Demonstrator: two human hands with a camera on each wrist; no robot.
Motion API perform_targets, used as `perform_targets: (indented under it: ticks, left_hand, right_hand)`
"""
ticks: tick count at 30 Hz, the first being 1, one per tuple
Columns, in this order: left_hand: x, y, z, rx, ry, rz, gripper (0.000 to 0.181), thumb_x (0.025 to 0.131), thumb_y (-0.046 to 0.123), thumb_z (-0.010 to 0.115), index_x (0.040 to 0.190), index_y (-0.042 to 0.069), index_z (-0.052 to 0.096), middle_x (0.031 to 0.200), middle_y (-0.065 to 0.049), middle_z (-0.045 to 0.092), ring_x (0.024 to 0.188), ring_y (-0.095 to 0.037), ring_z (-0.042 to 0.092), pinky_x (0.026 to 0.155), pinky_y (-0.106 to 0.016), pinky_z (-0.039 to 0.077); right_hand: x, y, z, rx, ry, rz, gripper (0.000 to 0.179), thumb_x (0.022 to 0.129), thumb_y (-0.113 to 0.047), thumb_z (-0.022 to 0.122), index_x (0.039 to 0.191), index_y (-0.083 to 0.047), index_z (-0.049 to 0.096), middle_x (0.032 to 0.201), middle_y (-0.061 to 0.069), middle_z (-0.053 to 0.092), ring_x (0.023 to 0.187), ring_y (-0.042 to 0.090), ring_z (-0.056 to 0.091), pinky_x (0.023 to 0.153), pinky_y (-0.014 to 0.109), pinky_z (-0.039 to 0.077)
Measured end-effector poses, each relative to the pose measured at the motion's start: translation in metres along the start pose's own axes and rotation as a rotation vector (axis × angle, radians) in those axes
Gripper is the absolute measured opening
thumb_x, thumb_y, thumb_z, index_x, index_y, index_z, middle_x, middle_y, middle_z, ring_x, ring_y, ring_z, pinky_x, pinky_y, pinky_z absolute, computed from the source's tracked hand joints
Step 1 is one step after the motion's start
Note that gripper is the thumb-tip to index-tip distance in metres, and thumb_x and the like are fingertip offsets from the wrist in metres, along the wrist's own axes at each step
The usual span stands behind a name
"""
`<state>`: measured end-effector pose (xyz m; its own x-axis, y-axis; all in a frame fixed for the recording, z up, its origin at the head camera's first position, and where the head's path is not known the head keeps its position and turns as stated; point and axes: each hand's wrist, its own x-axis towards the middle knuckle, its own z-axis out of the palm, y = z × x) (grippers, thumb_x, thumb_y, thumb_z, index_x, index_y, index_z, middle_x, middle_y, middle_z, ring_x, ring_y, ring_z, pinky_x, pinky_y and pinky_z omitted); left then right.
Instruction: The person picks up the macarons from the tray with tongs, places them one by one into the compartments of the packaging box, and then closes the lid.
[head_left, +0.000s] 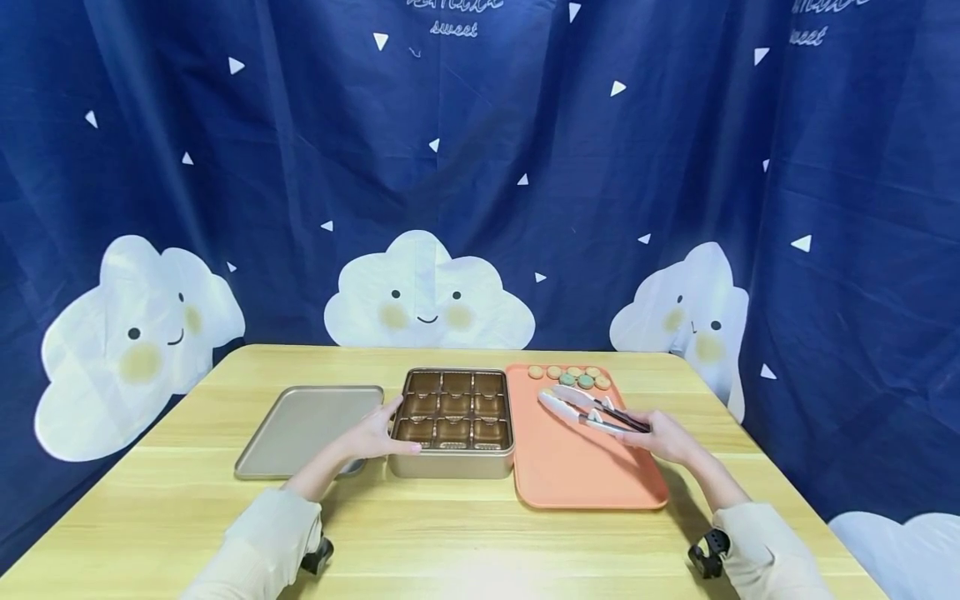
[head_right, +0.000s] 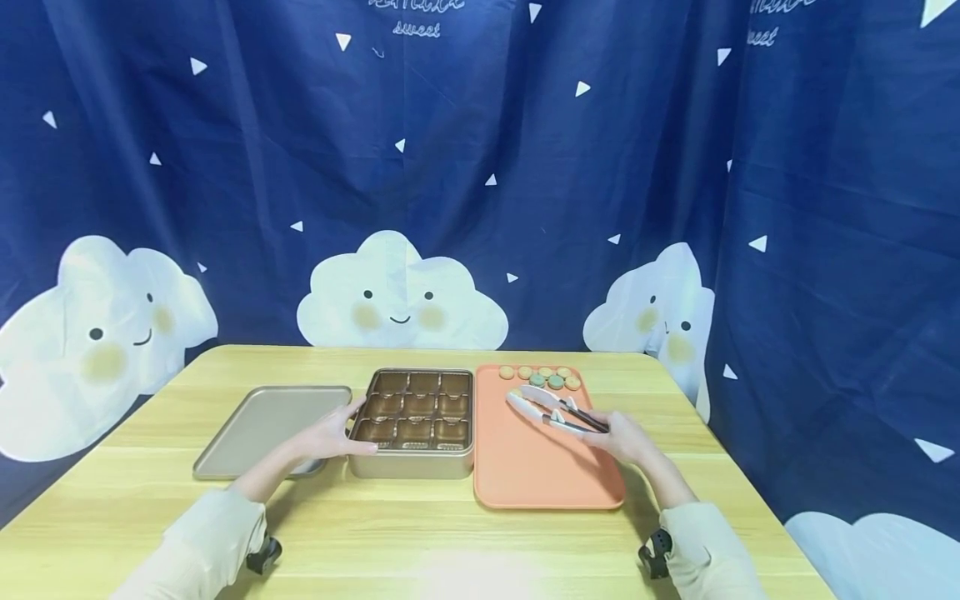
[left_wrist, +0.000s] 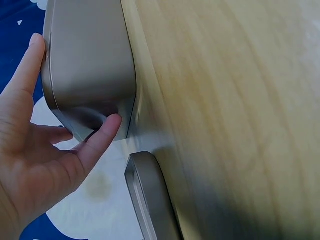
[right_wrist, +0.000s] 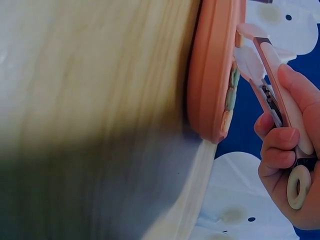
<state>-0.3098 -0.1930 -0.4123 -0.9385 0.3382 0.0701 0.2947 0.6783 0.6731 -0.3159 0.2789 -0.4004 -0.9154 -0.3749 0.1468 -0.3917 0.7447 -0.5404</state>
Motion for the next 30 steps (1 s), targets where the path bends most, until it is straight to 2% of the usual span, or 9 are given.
perform_targets:
  ticks: [5, 8, 12, 15, 19, 23, 30]
  left_hand:
    - [0.002, -0.001, 0.000, 0.001, 0.001, 0.004, 0.106, 0.067, 0.039, 0.078, 0.142, -0.005, 0.018, 0.134, -0.038, 0.031, 0.125, -0.049, 0.028, 0.101, -0.062, 0.024]
    - [0.001, -0.001, 0.000, 0.005, 0.000, -0.004, 0.106, 0.067, 0.039, 0.078, 0.142, -0.006, 0.018, 0.135, -0.038, 0.030, 0.126, -0.050, 0.026, 0.101, -0.063, 0.023]
    - [0.001, -0.001, 0.000, 0.005, -0.002, 0.003, 0.106, 0.067, 0.039, 0.078, 0.142, -0.006, 0.018, 0.135, -0.037, 0.031, 0.126, -0.050, 0.028, 0.101, -0.062, 0.024]
    - [0.001, 0.000, -0.001, 0.003, 0.002, 0.013, 0.105, 0.067, 0.038, 0.078, 0.142, -0.007, 0.018, 0.134, -0.037, 0.033, 0.125, -0.050, 0.030, 0.101, -0.062, 0.025]
    - [0.000, 0.000, -0.001, 0.006, 0.003, 0.006, 0.106, 0.067, 0.038, 0.078, 0.141, -0.007, 0.018, 0.135, -0.038, 0.031, 0.126, -0.051, 0.026, 0.101, -0.063, 0.023]
    - [0.000, -0.001, -0.001, 0.003, 0.003, 0.007, 0.106, 0.067, 0.038, 0.078, 0.142, -0.006, 0.018, 0.135, -0.037, 0.031, 0.126, -0.050, 0.027, 0.101, -0.062, 0.023]
    - [0.001, 0.000, -0.001, -0.031, 0.009, 0.065, 0.102, 0.067, 0.033, 0.079, 0.142, -0.005, 0.021, 0.125, -0.030, 0.048, 0.118, -0.045, 0.041, 0.100, -0.059, 0.029]
  right_hand:
    - [0.003, -0.002, -0.005, 0.068, 0.010, -0.012, 0.055, 0.084, -0.021, 0.063, 0.122, 0.016, 0.047, 0.095, 0.025, 0.064, 0.068, 0.014, 0.055, 0.059, 0.023, 0.046]
    - [0.005, -0.004, -0.008, 0.059, 0.041, -0.056, 0.051, 0.085, -0.019, 0.062, 0.121, 0.014, 0.050, 0.103, 0.027, 0.062, 0.072, 0.015, 0.053, 0.060, 0.023, 0.044]
    - [0.008, -0.007, -0.010, 0.047, 0.083, -0.095, 0.048, 0.086, -0.018, 0.061, 0.121, 0.013, 0.051, 0.113, 0.029, 0.058, 0.090, 0.023, 0.057, 0.074, 0.026, 0.047]
    - [0.010, -0.009, -0.010, 0.045, 0.107, -0.084, 0.048, 0.086, -0.019, 0.061, 0.122, 0.011, 0.051, 0.116, 0.029, 0.057, 0.099, 0.027, 0.056, 0.083, 0.033, 0.047]
    - [0.014, -0.013, -0.010, 0.048, 0.127, -0.047, 0.053, 0.085, -0.023, 0.063, 0.124, 0.010, 0.050, 0.118, 0.030, 0.054, 0.104, 0.034, 0.055, 0.089, 0.044, 0.045]
    - [0.018, -0.019, -0.009, 0.050, 0.138, -0.052, 0.055, 0.085, -0.024, 0.063, 0.125, 0.010, 0.048, 0.119, 0.032, 0.052, 0.108, 0.042, 0.052, 0.092, 0.052, 0.041]
    - [0.022, -0.026, -0.008, 0.056, 0.138, -0.049, 0.056, 0.084, -0.025, 0.065, 0.126, 0.008, 0.049, 0.120, 0.031, 0.053, 0.103, 0.034, 0.054, 0.088, 0.047, 0.043]
